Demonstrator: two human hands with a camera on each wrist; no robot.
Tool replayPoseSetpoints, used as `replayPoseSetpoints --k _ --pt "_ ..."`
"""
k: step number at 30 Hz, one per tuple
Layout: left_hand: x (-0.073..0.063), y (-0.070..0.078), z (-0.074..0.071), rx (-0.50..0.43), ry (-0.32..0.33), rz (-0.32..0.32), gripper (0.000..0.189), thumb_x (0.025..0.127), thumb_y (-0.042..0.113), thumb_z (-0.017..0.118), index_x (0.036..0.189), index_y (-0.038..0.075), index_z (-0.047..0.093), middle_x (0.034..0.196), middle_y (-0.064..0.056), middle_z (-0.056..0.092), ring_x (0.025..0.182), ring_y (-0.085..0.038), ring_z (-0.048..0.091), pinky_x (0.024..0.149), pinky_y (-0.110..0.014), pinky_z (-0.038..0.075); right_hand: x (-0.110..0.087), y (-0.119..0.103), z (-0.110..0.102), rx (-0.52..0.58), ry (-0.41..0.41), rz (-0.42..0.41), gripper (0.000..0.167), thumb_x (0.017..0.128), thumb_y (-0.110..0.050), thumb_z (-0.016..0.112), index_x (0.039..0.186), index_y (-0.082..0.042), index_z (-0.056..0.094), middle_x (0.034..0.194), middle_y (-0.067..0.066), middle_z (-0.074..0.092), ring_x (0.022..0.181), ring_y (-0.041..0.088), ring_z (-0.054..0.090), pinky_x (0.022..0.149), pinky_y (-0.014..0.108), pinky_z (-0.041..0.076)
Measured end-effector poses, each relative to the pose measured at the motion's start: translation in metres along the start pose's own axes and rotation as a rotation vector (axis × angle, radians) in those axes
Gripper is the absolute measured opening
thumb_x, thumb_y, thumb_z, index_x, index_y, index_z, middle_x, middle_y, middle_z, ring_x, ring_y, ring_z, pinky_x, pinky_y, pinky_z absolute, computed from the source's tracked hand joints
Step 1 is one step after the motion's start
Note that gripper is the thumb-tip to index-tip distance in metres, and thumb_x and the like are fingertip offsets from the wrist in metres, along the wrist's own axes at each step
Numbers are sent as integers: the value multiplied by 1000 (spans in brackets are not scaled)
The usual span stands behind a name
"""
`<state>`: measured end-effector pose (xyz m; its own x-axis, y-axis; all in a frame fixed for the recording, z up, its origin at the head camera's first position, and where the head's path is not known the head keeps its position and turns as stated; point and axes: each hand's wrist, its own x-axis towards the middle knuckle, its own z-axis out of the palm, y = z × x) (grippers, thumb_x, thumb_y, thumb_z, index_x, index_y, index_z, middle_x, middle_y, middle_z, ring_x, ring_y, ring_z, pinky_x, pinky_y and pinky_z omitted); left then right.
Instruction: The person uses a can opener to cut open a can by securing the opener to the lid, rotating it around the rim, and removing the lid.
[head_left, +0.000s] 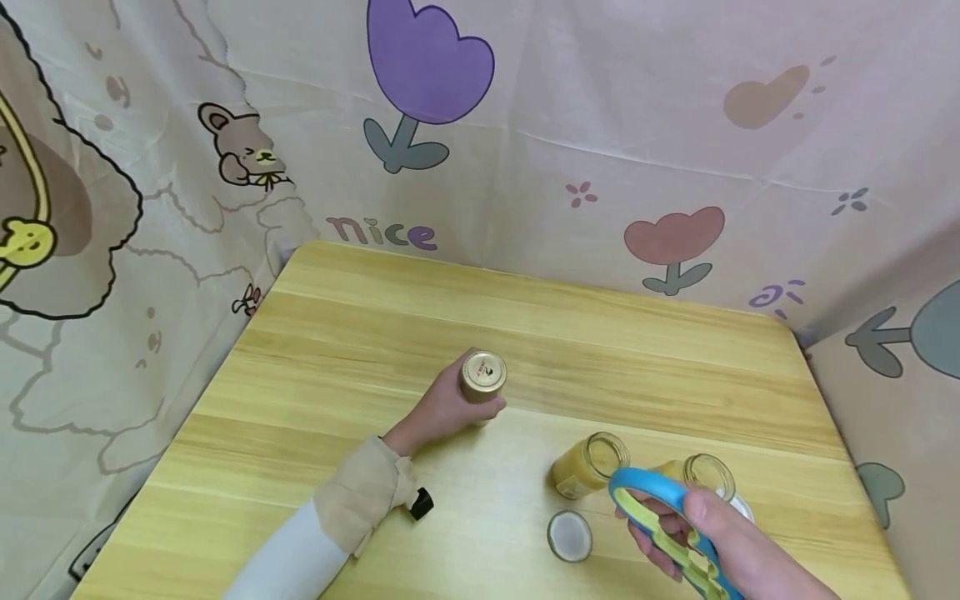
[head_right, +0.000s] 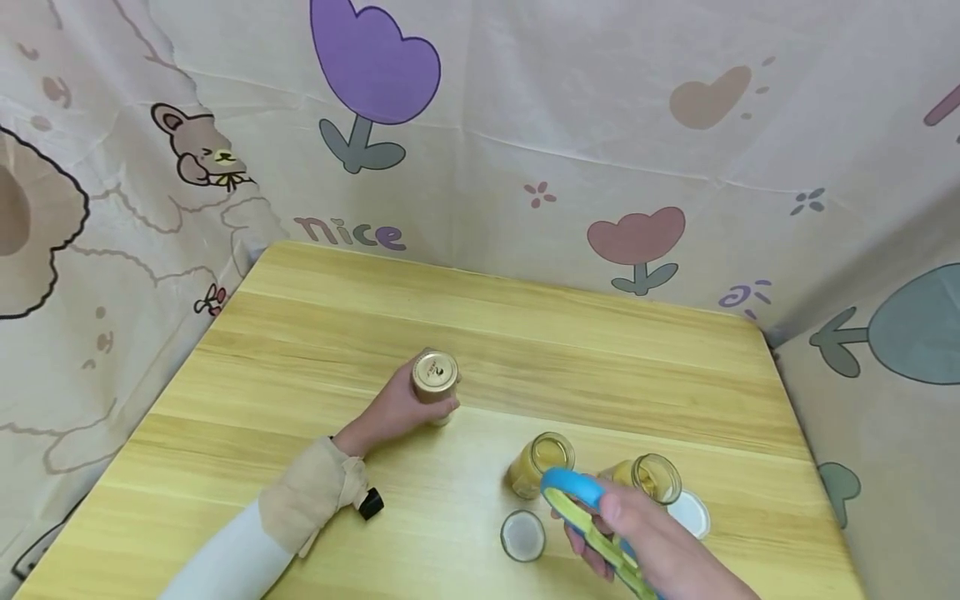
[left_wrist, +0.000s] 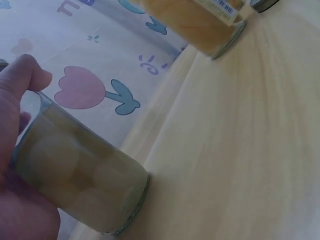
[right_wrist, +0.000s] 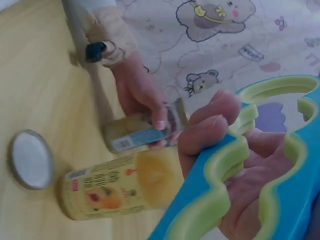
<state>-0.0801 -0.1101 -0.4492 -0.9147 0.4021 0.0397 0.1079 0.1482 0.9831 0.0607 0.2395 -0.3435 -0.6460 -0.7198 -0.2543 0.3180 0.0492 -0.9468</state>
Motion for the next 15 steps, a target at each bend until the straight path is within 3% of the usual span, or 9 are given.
replayPoseSetpoints --k 2,4,6,8,11,15 --pt "-3 -1 2 -11 -22 8 50 86 20 83 129 24 58 123 -2 65 115 -19 60 102 -39 50 6 -1 3 -239 25 -136 57 113 -45 19 128 -4 55 90 10 55 75 22 57 59 25 42" --pt "-6 -1 3 -19 -47 16 49 86 20 83 128 23 58 122 -3 65 113 -18 61 101 -37 51 9 -4 7 -492 113 -242 50 114 -42 21 119 -8 57 85 5 56 67 14 55 54 25 40" --pt "-9 -2 5 -25 -67 21 48 86 20 83 127 23 58 120 -3 66 112 -17 62 100 -36 52 12 -8 14 -772 249 -310 43 115 -40 24 121 -17 60 82 -8 56 67 3 52 55 23 39" --pt "-13 -2 5 -28 -84 22 47 86 19 83 126 22 59 119 -3 67 111 -17 62 101 -36 51 15 -14 23 -968 376 -285 40 113 -47 31 126 -25 61 80 -19 52 68 -4 47 57 20 36" --pt "-17 -2 5 -31 -110 28 46 86 19 83 125 22 59 118 -3 67 111 -17 62 102 -36 50 22 -25 36 -1158 493 -250 39 107 -57 42 130 -31 60 76 -26 46 69 -9 42 59 17 32" --pt "-21 -3 4 -22 -171 64 46 87 17 81 127 19 58 120 -5 66 111 -17 61 101 -35 51 33 -37 49 -1267 565 -274 46 94 -60 67 125 -28 60 78 -24 45 67 -11 41 58 14 35"
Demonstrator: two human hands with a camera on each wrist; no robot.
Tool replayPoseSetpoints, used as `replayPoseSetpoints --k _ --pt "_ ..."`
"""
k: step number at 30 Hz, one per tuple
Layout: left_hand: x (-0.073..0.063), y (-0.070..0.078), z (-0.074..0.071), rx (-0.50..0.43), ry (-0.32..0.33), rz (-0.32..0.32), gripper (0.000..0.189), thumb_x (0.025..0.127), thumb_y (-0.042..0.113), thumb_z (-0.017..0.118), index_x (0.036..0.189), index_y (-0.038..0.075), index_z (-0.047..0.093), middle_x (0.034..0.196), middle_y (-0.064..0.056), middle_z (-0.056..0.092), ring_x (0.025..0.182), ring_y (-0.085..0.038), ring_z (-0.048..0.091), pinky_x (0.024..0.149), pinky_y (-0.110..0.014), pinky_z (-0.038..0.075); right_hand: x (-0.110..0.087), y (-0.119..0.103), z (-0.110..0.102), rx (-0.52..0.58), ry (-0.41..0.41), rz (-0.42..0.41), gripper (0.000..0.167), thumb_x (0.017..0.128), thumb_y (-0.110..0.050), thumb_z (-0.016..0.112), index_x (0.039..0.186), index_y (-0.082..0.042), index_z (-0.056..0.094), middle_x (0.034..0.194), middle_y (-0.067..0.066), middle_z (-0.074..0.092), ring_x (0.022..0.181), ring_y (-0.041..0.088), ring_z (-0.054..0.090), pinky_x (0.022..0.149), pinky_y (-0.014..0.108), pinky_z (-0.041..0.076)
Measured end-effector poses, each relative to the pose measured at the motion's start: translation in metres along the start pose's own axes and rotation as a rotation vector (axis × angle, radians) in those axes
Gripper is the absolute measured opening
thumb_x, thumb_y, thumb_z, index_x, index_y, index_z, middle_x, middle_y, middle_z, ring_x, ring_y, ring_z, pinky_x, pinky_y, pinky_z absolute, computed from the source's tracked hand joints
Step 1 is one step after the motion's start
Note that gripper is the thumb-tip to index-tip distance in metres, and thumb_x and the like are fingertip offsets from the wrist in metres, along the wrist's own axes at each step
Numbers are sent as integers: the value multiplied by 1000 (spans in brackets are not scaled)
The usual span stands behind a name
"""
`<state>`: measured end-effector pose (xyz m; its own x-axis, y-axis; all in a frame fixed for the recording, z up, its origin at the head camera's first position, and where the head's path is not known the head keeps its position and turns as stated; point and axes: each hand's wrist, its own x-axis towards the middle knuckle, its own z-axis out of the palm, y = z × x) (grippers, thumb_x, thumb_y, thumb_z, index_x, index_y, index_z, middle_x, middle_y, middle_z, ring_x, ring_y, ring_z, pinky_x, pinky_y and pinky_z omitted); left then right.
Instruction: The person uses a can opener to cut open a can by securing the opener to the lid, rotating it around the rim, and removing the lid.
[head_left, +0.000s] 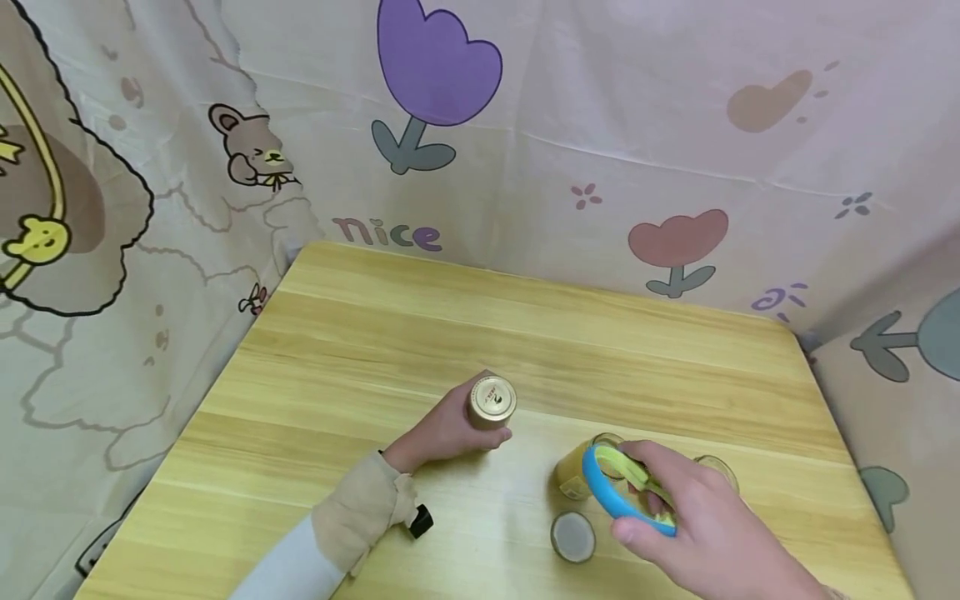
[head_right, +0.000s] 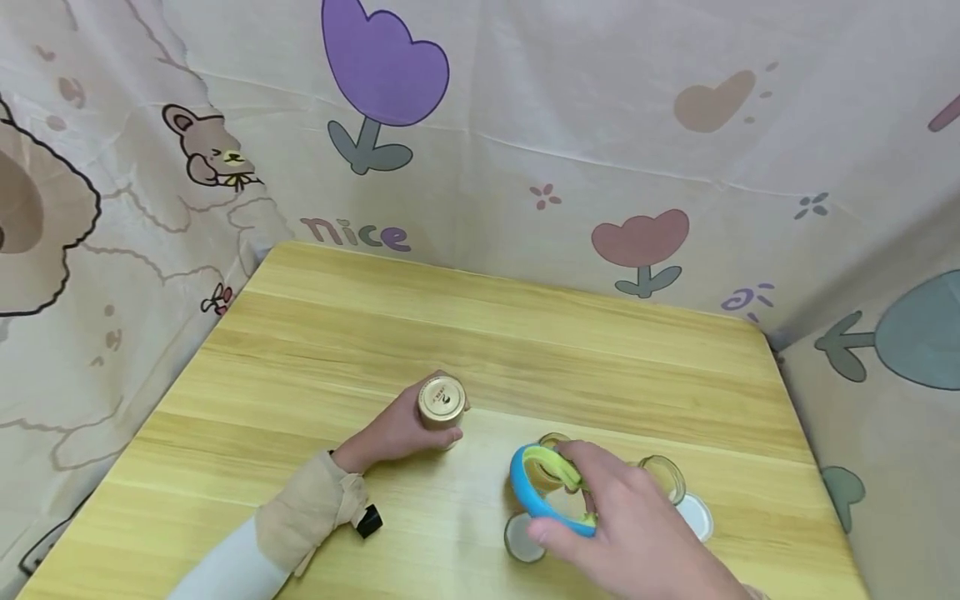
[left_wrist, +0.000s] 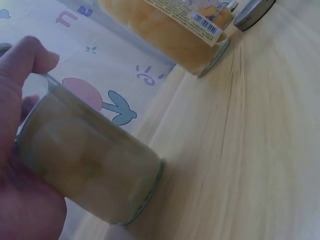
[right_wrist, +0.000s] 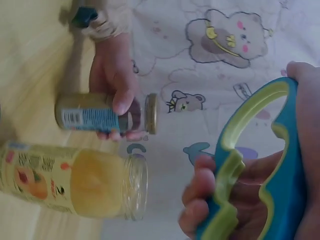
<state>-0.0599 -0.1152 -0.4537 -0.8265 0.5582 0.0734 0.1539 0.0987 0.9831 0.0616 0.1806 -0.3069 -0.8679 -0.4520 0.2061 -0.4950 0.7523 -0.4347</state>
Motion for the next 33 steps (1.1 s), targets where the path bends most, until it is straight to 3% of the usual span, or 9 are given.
replayPoseSetpoints --k 3,5,9,15,21,26,29,33 --pt "-1 -2 -1 5 -46 28 47 87 15 81 127 17 57 120 -6 65 111 -16 61 101 -34 51 10 -5 -1 -95 51 -18 64 79 -61 82 122 -19 62 86 -18 56 69 -9 46 57 15 39" --pt "-2 -3 -2 4 -66 38 47 86 14 81 127 17 57 119 -6 65 111 -16 61 101 -33 51 18 -5 -1 -160 76 -49 76 72 -67 84 122 -13 63 94 -11 65 71 -3 53 56 19 45" --pt "-3 -3 -5 1 -75 42 47 85 13 81 125 17 57 118 -5 65 110 -15 62 102 -33 51 41 -1 1 -259 130 -194 92 76 -84 68 120 -4 64 95 -1 70 68 7 57 52 23 46" --pt "-3 -1 -4 -16 -73 35 47 83 11 81 123 19 58 117 -3 66 109 -14 62 102 -32 50 83 8 7 -355 127 -392 97 83 -93 43 115 -5 64 84 -4 61 61 6 48 49 21 41" --pt "-2 -1 -1 -39 -97 65 49 81 1 79 123 16 58 114 -7 66 105 -13 61 100 -30 51 116 13 22 -404 99 -594 93 86 -91 40 111 -4 64 79 -4 56 60 7 43 50 23 42" --pt "-2 -1 -1 40 -104 94 51 77 2 80 120 17 59 110 -3 66 103 -11 59 97 -28 51 133 15 34 -447 65 -719 95 85 -93 38 111 -5 64 79 -3 56 61 10 43 53 24 43" --pt "-2 -1 -1 53 -121 99 63 78 4 81 134 18 56 122 -4 66 110 -11 58 102 -29 50 140 17 40 -467 50 -755 95 86 -93 34 111 -6 63 79 -3 56 61 12 43 54 25 43" --pt "-3 -4 -2 34 -154 107 83 79 3 80 152 18 44 140 -6 61 121 -13 57 111 -30 48 148 18 47 -465 34 -791 92 85 -92 39 112 -7 61 81 -3 56 63 12 46 56 25 45"
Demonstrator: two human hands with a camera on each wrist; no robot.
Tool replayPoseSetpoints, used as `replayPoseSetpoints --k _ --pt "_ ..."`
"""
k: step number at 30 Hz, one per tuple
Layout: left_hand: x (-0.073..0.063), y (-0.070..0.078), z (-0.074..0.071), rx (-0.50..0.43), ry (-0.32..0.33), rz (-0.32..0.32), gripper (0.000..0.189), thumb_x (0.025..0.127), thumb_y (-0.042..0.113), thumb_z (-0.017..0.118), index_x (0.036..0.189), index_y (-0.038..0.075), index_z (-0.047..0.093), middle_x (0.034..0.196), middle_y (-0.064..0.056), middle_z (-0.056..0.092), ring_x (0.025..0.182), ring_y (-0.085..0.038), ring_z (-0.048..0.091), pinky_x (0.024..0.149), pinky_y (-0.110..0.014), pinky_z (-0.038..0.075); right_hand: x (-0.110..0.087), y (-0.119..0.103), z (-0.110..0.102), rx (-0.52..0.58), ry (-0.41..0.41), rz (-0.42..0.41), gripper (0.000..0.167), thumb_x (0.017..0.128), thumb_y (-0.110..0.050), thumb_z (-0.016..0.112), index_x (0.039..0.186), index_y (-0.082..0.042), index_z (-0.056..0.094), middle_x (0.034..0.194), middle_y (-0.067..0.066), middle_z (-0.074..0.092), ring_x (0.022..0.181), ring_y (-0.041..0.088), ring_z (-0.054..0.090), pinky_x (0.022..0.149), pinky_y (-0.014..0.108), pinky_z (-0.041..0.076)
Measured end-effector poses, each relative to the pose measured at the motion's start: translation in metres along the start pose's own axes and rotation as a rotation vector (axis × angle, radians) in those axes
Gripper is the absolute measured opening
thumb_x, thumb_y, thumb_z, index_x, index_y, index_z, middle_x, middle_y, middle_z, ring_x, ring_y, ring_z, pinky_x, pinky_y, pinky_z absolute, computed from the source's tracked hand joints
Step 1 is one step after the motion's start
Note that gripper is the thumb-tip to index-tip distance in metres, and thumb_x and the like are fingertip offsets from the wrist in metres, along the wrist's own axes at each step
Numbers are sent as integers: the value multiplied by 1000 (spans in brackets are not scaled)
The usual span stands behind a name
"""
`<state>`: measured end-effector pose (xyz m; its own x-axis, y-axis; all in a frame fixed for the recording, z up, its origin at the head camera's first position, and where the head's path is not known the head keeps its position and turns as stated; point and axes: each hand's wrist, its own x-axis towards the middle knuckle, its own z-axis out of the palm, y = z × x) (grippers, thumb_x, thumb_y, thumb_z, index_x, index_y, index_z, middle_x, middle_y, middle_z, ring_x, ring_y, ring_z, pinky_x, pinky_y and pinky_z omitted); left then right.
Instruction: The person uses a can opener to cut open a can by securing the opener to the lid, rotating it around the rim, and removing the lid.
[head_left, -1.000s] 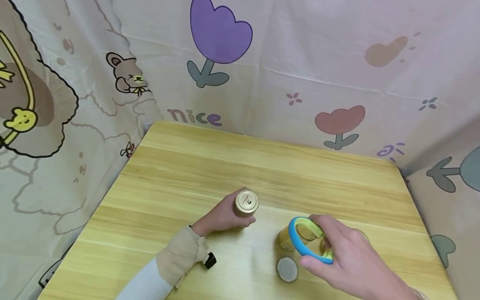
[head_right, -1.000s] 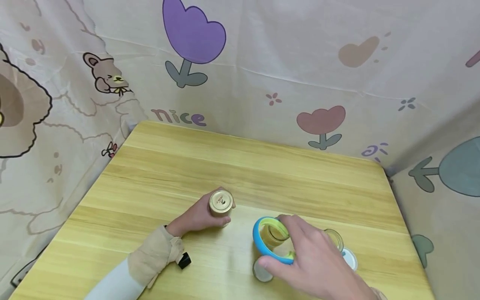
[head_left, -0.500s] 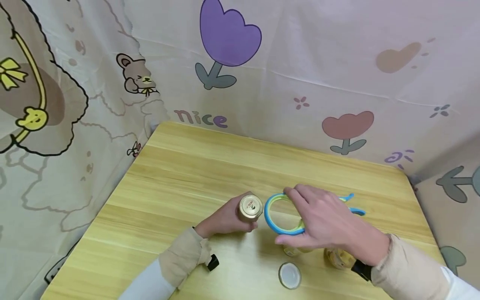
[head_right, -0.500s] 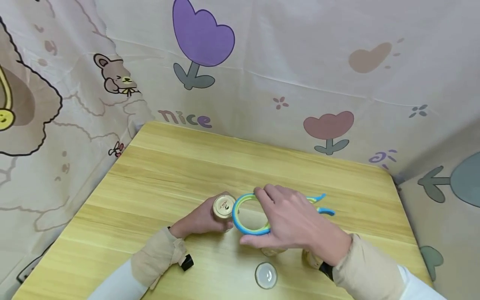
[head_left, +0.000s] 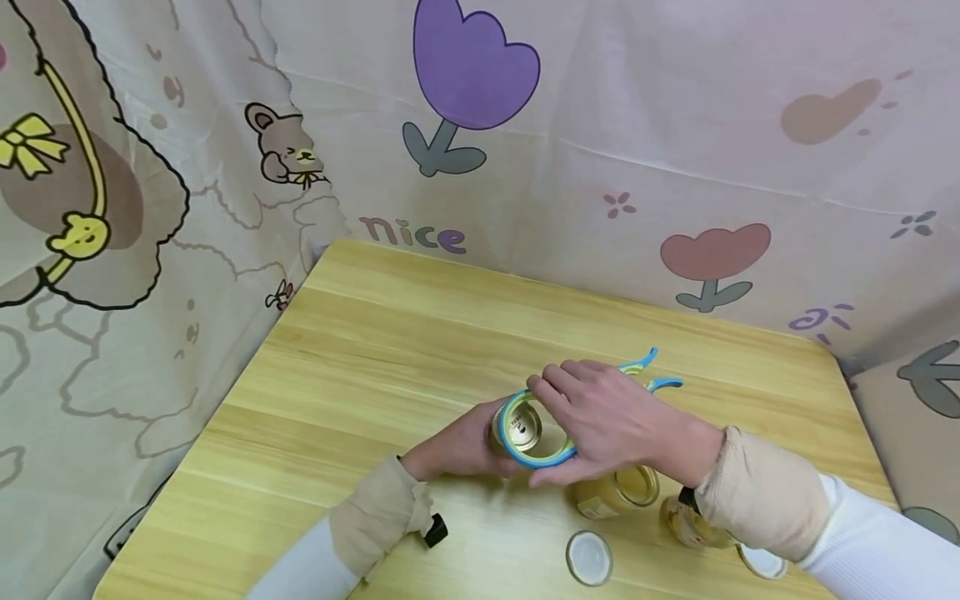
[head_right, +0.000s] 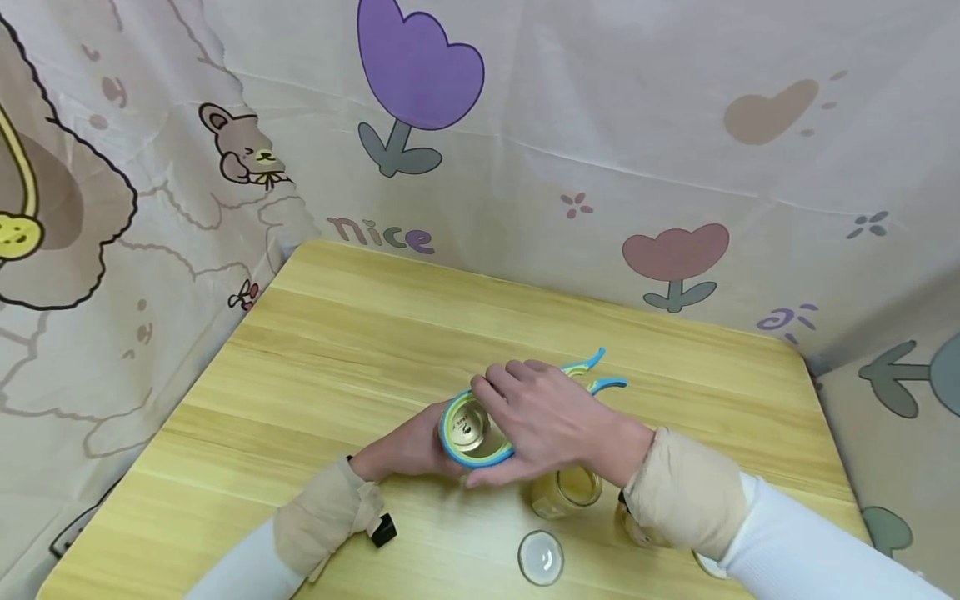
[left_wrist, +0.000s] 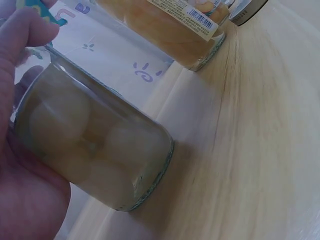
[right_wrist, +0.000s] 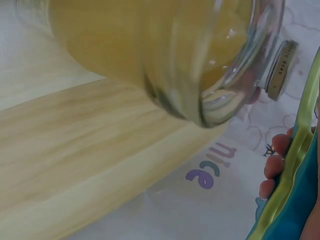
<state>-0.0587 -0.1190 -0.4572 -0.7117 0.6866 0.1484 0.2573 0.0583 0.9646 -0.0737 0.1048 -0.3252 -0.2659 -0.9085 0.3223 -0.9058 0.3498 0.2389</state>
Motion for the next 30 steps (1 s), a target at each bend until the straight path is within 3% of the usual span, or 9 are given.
replayPoseSetpoints --k 4,11,16,23,30 --pt "1 -2 0 10 -11 46 85 79 5 83 152 14 42 143 -9 60 124 -12 56 114 -30 47 4 -1 6 -2 -13 -54 90 83 -91 45 113 -8 61 84 -3 59 66 13 51 60 27 49" --pt "0 -6 -1 -47 -25 103 78 82 7 84 149 6 44 142 -17 59 125 -10 58 115 -32 48 8 -1 15 -11 -55 -78 95 81 -94 42 116 -7 60 89 -2 61 71 14 53 66 28 53" --pt "-2 -7 0 -85 -7 76 77 80 3 84 146 1 45 139 -22 60 124 -7 57 114 -31 49 10 -1 22 -29 -58 -61 96 79 -95 43 116 -8 59 89 -2 60 69 13 53 61 27 52" --pt "-2 -5 3 -121 3 -23 77 77 2 84 144 1 47 140 -21 60 122 -4 56 114 -28 47 6 -1 32 -15 -47 -38 91 79 -95 45 109 -10 57 82 -3 57 61 13 51 50 25 47" --pt "-3 -6 2 -123 -12 -31 76 79 3 83 145 3 46 142 -20 59 123 -5 56 115 -29 47 5 0 36 13 -25 -60 92 75 -94 54 108 -8 56 82 -2 57 60 12 51 47 24 45"
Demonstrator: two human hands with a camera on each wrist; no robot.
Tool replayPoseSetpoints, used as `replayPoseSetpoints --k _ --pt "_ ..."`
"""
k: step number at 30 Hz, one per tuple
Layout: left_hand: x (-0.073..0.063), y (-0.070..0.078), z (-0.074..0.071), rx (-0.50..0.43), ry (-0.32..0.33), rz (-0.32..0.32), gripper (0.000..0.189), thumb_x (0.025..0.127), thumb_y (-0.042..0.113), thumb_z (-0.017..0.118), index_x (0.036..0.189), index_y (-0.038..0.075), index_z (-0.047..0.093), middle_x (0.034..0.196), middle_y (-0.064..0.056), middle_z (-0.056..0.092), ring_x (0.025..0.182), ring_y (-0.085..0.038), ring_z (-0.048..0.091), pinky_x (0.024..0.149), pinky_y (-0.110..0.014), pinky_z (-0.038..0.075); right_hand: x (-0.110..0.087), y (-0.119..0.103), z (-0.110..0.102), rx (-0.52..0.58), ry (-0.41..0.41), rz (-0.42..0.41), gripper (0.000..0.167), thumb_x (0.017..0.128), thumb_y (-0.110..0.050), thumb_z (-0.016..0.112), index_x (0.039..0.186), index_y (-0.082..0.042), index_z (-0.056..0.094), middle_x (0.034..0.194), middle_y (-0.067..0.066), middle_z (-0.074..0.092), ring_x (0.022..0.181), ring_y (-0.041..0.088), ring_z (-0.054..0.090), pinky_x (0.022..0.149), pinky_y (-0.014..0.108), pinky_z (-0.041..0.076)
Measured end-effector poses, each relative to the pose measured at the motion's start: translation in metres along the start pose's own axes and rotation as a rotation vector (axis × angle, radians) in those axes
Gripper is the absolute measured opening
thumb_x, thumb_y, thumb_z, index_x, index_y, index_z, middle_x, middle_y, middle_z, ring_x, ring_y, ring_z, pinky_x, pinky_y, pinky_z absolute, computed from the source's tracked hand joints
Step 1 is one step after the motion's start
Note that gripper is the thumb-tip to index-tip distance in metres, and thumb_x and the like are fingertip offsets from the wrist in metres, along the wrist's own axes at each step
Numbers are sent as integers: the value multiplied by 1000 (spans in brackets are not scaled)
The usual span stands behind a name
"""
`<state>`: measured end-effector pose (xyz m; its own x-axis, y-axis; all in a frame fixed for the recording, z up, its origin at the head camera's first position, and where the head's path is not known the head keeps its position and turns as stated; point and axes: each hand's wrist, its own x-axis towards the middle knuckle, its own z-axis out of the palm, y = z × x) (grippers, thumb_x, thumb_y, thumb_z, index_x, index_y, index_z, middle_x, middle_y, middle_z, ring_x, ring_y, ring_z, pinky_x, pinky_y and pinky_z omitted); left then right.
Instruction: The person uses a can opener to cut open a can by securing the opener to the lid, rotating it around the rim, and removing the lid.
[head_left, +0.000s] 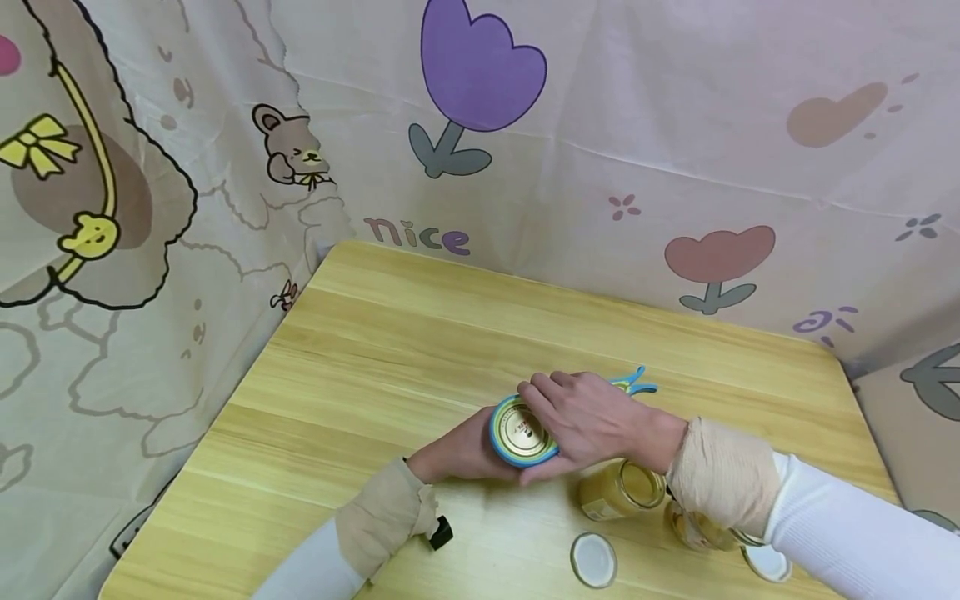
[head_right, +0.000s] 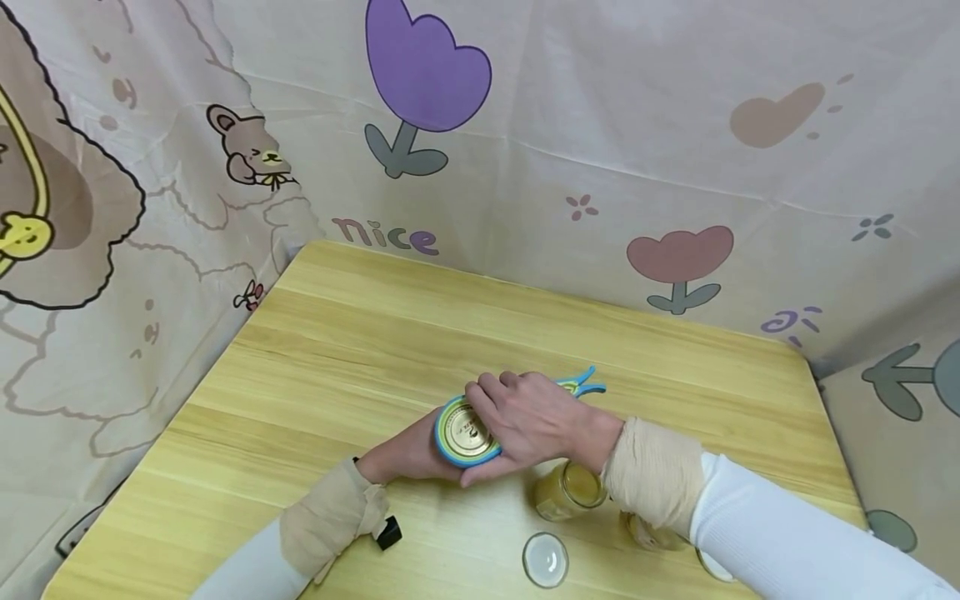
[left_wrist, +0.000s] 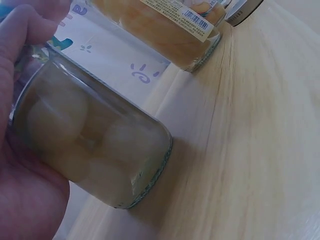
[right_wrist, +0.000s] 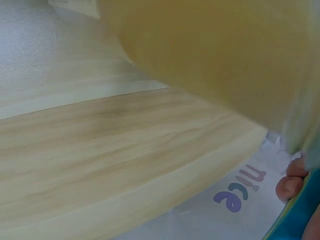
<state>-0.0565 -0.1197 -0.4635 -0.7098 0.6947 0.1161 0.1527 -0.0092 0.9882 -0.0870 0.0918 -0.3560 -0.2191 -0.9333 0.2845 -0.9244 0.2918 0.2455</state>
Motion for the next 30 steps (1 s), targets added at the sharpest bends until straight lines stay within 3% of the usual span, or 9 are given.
replayPoseSetpoints --k 13,20,27,30 --pt "0 4 0 19 0 -13 82 78 6 85 149 5 44 144 -18 58 127 -10 56 116 -29 45 -1 1 1 -20 -33 -12 91 83 -94 41 110 -8 56 83 -2 58 59 12 52 45 24 47" --pt "-2 5 -3 -5 -13 -19 84 80 5 83 152 5 39 148 -18 54 129 -11 54 117 -28 44 3 -4 -3 -36 -74 29 89 78 -94 50 107 -10 56 80 -3 54 56 12 48 43 24 44" --pt "-3 4 -1 9 -19 -23 82 79 5 84 150 4 43 146 -18 57 127 -8 55 117 -28 44 -1 -9 -5 -56 -101 51 90 84 -95 36 109 -11 56 81 -2 55 56 11 49 43 23 43" --pt "-3 5 0 11 -26 -14 82 79 5 84 150 4 43 146 -19 57 127 -9 55 117 -29 45 -2 -11 -5 -63 -101 63 89 81 -95 42 107 -11 55 79 -3 53 55 11 47 41 22 40"
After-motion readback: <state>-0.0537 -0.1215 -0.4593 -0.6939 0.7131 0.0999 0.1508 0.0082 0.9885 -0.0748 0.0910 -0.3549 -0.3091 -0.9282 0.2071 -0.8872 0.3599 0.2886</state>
